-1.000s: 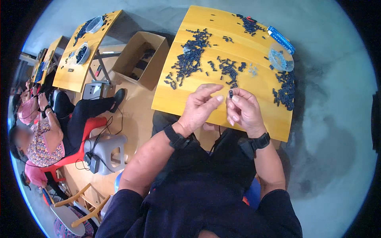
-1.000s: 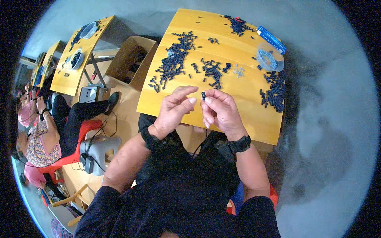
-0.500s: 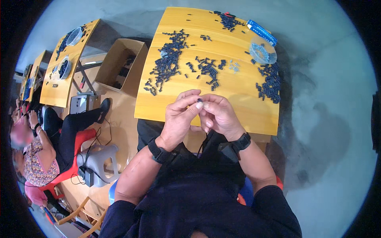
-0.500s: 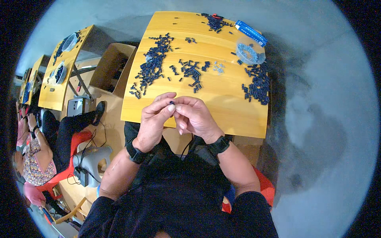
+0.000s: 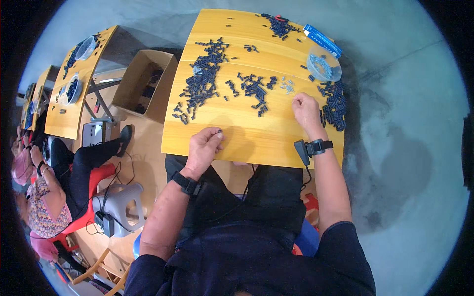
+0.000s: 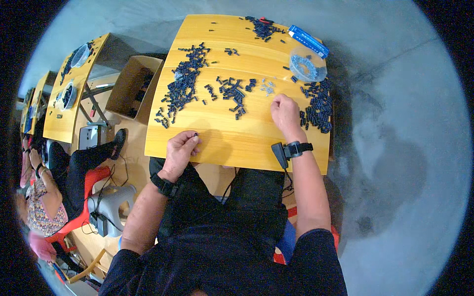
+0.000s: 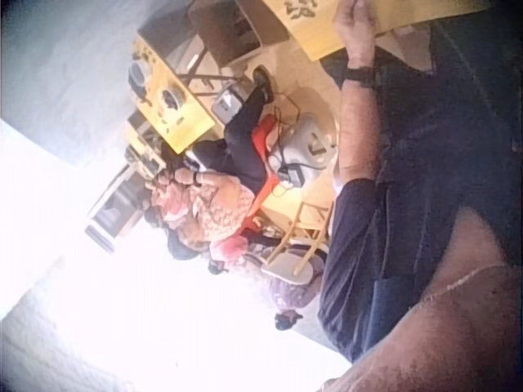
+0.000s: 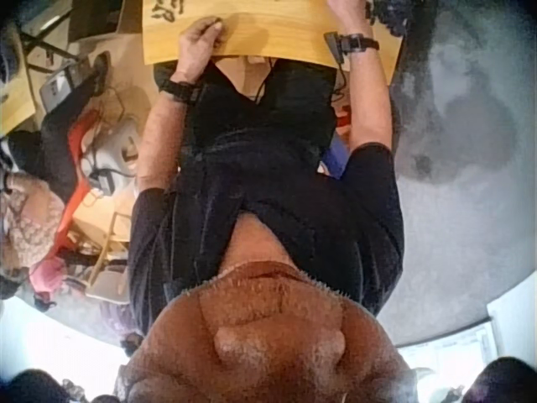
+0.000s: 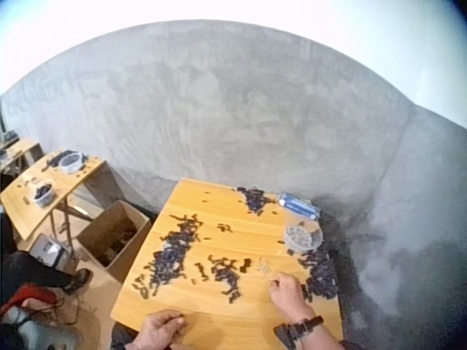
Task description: Assembling small plastic components at a workstation.
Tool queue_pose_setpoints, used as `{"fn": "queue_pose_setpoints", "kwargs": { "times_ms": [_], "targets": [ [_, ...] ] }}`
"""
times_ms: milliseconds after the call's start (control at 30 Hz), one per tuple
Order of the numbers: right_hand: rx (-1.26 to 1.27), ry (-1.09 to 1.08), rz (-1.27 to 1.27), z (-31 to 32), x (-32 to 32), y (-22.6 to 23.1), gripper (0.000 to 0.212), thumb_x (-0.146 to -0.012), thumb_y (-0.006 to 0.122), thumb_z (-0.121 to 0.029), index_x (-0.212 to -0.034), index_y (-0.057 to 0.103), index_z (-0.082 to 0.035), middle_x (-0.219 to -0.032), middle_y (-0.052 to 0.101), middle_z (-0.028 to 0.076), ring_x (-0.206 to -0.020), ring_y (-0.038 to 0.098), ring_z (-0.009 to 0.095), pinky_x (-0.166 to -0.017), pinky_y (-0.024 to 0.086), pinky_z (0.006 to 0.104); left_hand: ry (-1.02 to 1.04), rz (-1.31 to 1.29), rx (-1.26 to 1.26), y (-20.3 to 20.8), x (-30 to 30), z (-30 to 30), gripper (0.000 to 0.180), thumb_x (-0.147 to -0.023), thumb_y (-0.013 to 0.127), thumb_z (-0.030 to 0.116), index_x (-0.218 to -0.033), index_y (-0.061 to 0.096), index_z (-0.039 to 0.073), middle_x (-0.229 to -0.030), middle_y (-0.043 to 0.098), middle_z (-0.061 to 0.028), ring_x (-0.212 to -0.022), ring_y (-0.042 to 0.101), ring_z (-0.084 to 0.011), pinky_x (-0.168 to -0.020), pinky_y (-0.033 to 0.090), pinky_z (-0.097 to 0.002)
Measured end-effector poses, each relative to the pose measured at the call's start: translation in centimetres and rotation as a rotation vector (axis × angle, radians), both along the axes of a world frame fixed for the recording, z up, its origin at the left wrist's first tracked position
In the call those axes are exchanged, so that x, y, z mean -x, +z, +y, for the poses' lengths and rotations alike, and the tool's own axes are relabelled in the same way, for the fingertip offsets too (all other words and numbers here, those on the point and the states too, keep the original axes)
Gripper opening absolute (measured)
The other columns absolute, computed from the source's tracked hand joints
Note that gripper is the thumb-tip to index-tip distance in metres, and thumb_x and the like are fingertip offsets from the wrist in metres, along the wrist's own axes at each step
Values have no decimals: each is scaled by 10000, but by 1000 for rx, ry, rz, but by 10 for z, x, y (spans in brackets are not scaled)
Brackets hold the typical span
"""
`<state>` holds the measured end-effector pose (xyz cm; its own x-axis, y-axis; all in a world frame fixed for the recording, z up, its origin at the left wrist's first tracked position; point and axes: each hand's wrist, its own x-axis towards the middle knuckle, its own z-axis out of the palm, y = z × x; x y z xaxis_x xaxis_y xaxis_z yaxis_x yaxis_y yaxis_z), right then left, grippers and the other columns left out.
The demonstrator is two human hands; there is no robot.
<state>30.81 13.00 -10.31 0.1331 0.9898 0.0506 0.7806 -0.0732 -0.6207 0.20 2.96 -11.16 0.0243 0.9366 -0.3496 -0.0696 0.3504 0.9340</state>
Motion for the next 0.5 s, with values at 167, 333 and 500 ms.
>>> {"fn": "queue_pose_setpoints", "kwargs": {
  "times_ms": [167,333,500],
  "targets": [
    [39,-28,-87,12,13,8,198,-795,609,-214,-770,632,-19,-769,640,209,-739,630,372,-662,500,434,-17,114,-10,5,-4,3,153,-874,607,77,-977,627,-34,-757,626,-32,-602,546,-70,-576,457,-216],
    [-16,-39,-229,17,25,12,209,-809,609,-224,-782,629,-18,-720,626,182,-677,614,340,-619,481,422,-25,82,-26,5,-2,1,137,-865,620,72,-954,631,-32,-734,613,-13,-596,543,-65,-562,453,-211],
    [-82,-32,-222,15,23,5,179,-805,586,-214,-788,647,-46,-767,628,205,-750,620,391,-662,501,465,-5,42,-7,3,-1,1,133,-873,612,73,-967,631,-20,-750,619,-8,-592,544,-59,-546,449,-200]
  ]
}}
